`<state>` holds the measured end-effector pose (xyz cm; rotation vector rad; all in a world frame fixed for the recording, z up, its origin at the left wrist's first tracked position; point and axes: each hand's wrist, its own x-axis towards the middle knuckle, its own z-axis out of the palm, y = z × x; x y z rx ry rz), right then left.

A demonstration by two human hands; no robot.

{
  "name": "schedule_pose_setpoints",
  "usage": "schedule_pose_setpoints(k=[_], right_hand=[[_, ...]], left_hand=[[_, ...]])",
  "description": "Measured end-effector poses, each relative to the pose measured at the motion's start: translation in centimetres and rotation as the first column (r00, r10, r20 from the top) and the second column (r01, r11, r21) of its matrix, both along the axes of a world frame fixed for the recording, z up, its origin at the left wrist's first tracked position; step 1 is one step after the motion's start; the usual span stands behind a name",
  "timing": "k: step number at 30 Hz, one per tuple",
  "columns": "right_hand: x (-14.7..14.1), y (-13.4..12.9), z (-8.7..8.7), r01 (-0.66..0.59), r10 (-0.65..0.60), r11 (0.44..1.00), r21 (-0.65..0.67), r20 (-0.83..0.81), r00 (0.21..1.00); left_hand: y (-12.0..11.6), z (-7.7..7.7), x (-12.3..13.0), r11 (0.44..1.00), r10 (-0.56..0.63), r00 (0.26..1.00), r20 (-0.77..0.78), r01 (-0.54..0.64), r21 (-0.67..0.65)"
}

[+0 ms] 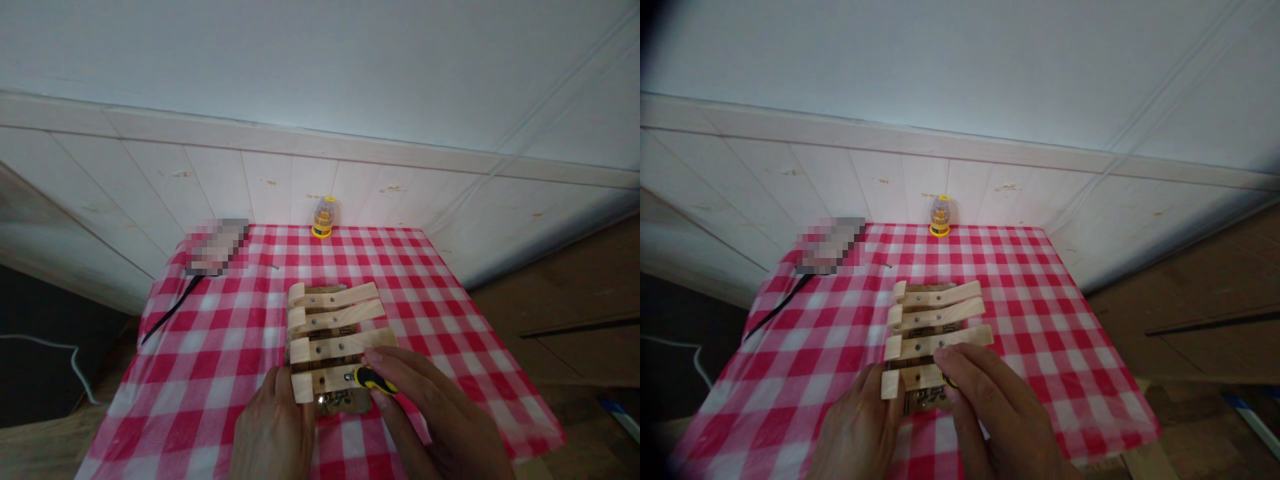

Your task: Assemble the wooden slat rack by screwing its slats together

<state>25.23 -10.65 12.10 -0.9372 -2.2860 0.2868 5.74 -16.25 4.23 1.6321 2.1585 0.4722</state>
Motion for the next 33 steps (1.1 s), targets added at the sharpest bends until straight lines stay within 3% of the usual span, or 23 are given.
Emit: schedule_pose_setpoints(k=[8,15,21,23,28,31,33], right_hand=[[-0.4,0.3,0.3,0.125,-0.125,0.992,-0.016,-0.024,0.992],[-0.2,0.5,0.3,0.143,-0.149,0.987,-0.074,-0.074,0.986],[0.6,-0.1,1.0,0.368,-0.418,0.901,-0.229,-0.237,0.877],[0.6,0.5,1.7,0.376,-0.433,0.897,-0.232,-0.286,0.855],[-0.7,4.4,4.2,0.119,-0.138,0.990,-0.082,-0.303,0.943],[-3.0,7.8,5.2,0.017,-0.012,1.000,0.026,-0.181,0.983],[-5.2,10.3,5.2,-0.133,0.138,0.986,0.097,-0.046,0.989]], left_hand=[[-0.1,0.2,0.1,1.000,-0.008,1.000,-0.015,0.008,0.016],[0.0,0.4,0.1,1.000,-0.005,1.000,0.005,0.005,-0.006],[0.0,0.4,0.1,0.999,0.007,1.000,0.009,-0.006,-0.052],[0.0,0.4,0.1,0.999,0.011,1.000,0.017,-0.010,-0.044],[0.2,0.5,0.1,0.998,0.006,0.999,0.034,-0.004,-0.059],[0.3,0.6,0.1,0.997,0.005,0.999,0.044,-0.002,-0.079],[0.3,0.6,0.2,0.997,0.011,0.999,0.044,-0.007,-0.081]])
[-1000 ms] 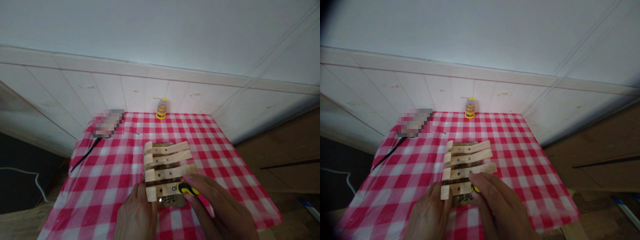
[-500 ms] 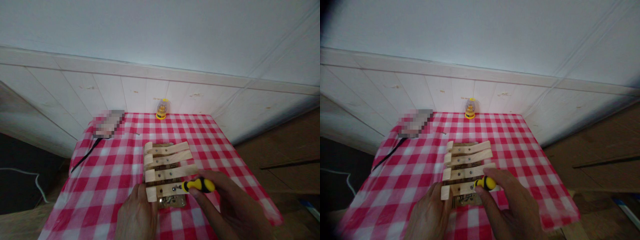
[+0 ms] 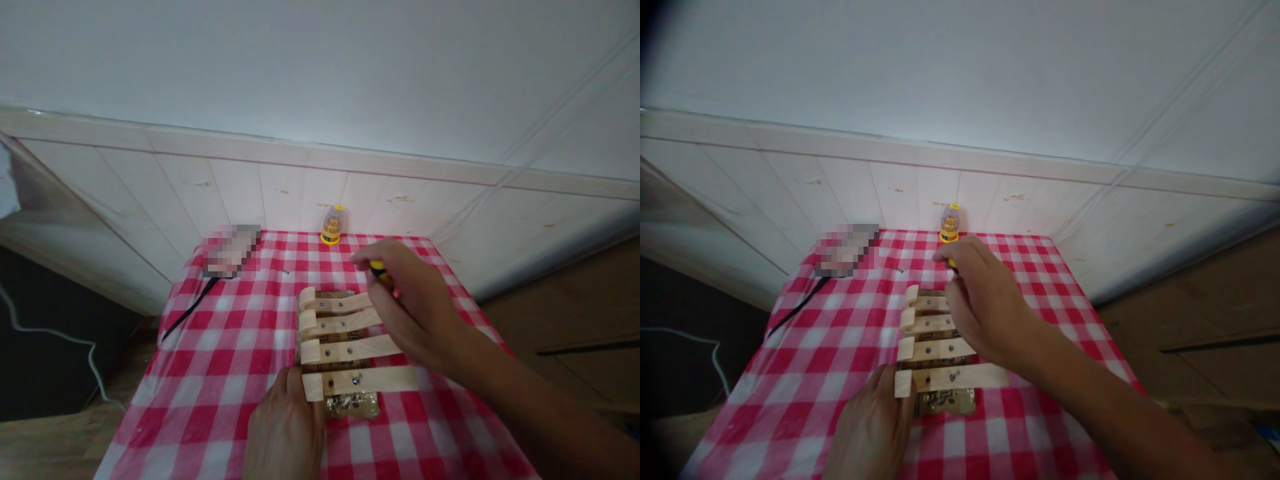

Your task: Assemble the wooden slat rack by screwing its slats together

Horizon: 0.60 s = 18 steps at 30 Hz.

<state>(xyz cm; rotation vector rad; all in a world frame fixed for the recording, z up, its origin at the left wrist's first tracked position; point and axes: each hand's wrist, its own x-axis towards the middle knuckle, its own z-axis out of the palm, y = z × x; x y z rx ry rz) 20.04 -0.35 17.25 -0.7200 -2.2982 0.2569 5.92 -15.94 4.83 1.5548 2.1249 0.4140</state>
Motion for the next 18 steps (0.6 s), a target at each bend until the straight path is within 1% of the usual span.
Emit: schedule_pose_setpoints(k=[1,2,4,5,6,7,10,13,15,18], right_hand=[[-1.3,1.3,-0.2,-0.057,0.058,0.998,-0.020,0.085,0.995],[-2.6,2.5,-0.6,-0.084,0.092,0.995,-0.055,0.163,0.982],[-5.2,4.9,-1.6,-0.062,0.113,0.985,-0.159,0.336,0.935],[-6.4,5.9,-2.2,-0.041,0.125,0.979,-0.200,0.427,0.896],[-7.6,6.9,-2.8,-0.026,0.148,0.972,-0.232,0.527,0.837],[-8.7,7.7,-3.5,-0.034,0.177,0.967,-0.252,0.568,0.804],[-11.2,9.6,-5.4,-0.038,0.218,0.958,-0.283,0.637,0.739],[-12.9,10.7,-7.0,-0.019,0.226,0.955,-0.297,0.682,0.695],[-13.7,11.1,-7.6,-0.003,0.222,0.954,-0.299,0.703,0.676],[-14.3,11.4,-8.1,0.013,0.216,0.954,-0.298,0.721,0.659]], left_hand=[[0.0,0.0,0.0,1.000,0.003,1.000,-0.003,-0.003,0.003],[0.0,-0.1,0.0,1.000,0.004,1.000,-0.008,-0.004,0.008],[0.1,-0.1,0.1,1.000,0.000,1.000,-0.018,0.000,0.017],[0.1,-0.2,0.1,1.000,-0.001,1.000,-0.021,0.002,0.018],[0.1,-0.2,0.1,1.000,-0.002,1.000,-0.022,0.003,0.017],[0.1,-0.2,0.1,1.000,-0.003,1.000,-0.022,0.004,0.013],[0.3,-0.1,0.2,1.000,0.006,1.000,-0.021,-0.006,-0.007],[0.4,0.1,0.3,1.000,0.014,1.000,-0.022,-0.014,-0.025],[0.4,0.1,0.3,0.999,0.016,1.000,-0.026,-0.017,-0.036],[0.5,0.2,0.4,0.999,0.015,1.000,-0.028,-0.016,-0.048]])
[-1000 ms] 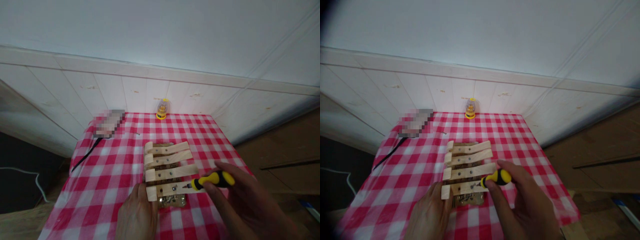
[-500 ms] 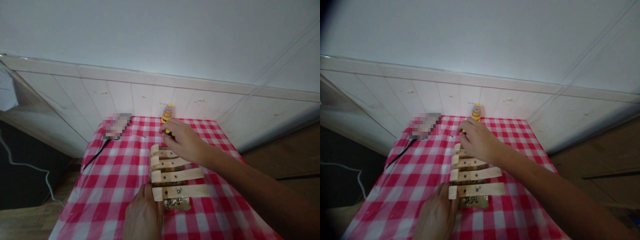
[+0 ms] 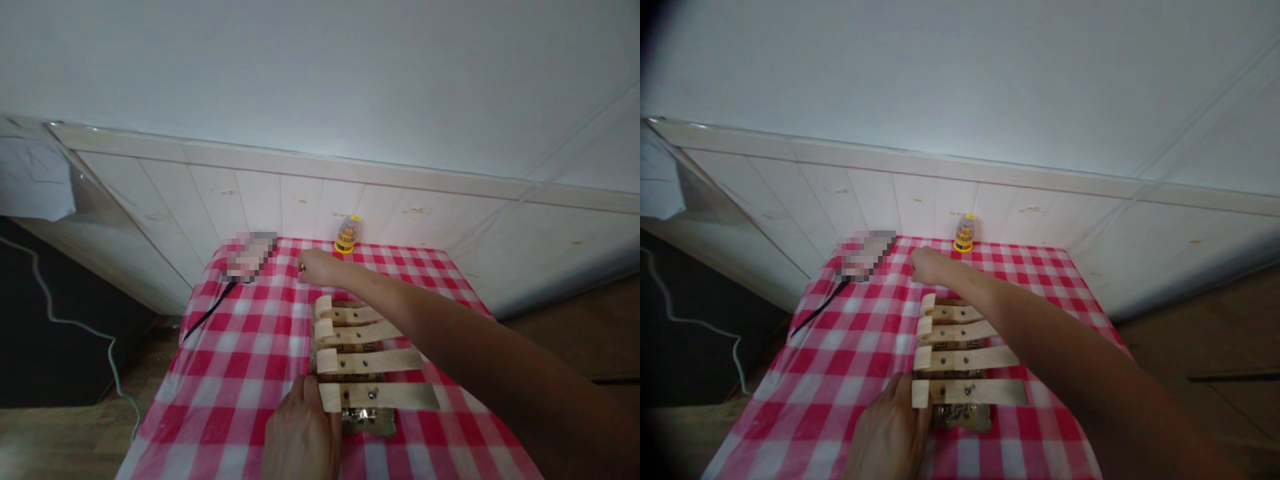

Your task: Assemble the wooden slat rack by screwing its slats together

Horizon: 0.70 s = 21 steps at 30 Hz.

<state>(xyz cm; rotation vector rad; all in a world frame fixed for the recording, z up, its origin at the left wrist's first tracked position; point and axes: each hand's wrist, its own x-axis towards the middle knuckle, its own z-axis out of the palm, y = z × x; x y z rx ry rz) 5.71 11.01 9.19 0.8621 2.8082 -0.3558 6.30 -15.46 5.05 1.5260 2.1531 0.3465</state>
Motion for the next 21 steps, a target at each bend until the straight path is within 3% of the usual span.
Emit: schedule_pose_setpoints(k=[10,21], right_hand=[[0.1,0.0,0.8,0.045,-0.042,0.998,-0.034,0.078,0.996],[-0.4,0.0,-0.3,0.063,-0.047,0.995,-0.082,0.182,0.982]], left_hand=[[0.2,0.4,-0.2,0.999,-0.019,1.000,0.023,0.020,-0.036],[0.1,0.0,-0.1,1.000,-0.006,1.000,0.004,0.006,-0.026]])
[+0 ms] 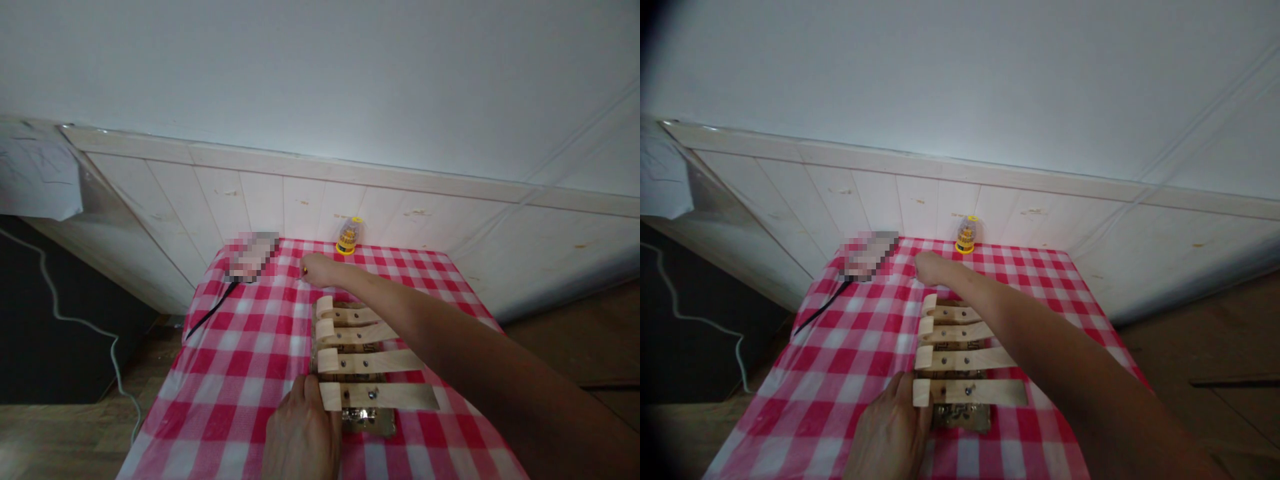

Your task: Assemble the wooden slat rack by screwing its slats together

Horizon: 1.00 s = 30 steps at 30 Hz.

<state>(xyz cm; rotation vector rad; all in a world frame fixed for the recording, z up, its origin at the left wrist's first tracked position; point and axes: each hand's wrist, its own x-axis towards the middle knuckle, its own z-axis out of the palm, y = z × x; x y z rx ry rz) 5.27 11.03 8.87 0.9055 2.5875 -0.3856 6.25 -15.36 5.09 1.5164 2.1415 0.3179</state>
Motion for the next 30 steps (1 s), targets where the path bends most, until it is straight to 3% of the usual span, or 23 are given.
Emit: schedule_pose_setpoints(k=[8,15,21,25,30], right_hand=[[1.4,-0.6,0.6,0.034,-0.028,0.998,0.049,-0.122,0.992],[6.1,-2.2,3.2,0.061,-0.037,0.996,0.060,-0.334,0.942],[11.6,-6.8,7.1,0.102,-0.076,0.994,0.031,-0.469,0.880],[15.2,-11.2,9.4,0.197,-0.203,0.978,-0.074,-0.570,0.796],[18.0,-15.7,8.7,0.286,-0.420,0.907,-0.308,-0.626,0.657]], left_hand=[[-0.1,-0.3,0.1,0.999,-0.001,0.999,-0.040,0.003,0.044],[-0.2,-0.1,-0.2,1.000,-0.010,1.000,-0.003,0.010,0.025],[-0.2,-0.1,-0.4,1.000,-0.026,0.998,0.049,0.026,0.011],[-0.4,-0.4,-0.4,0.999,-0.013,0.999,0.050,0.011,0.046],[-0.6,-0.9,-0.3,0.997,-0.010,1.000,-0.004,0.010,0.079]])
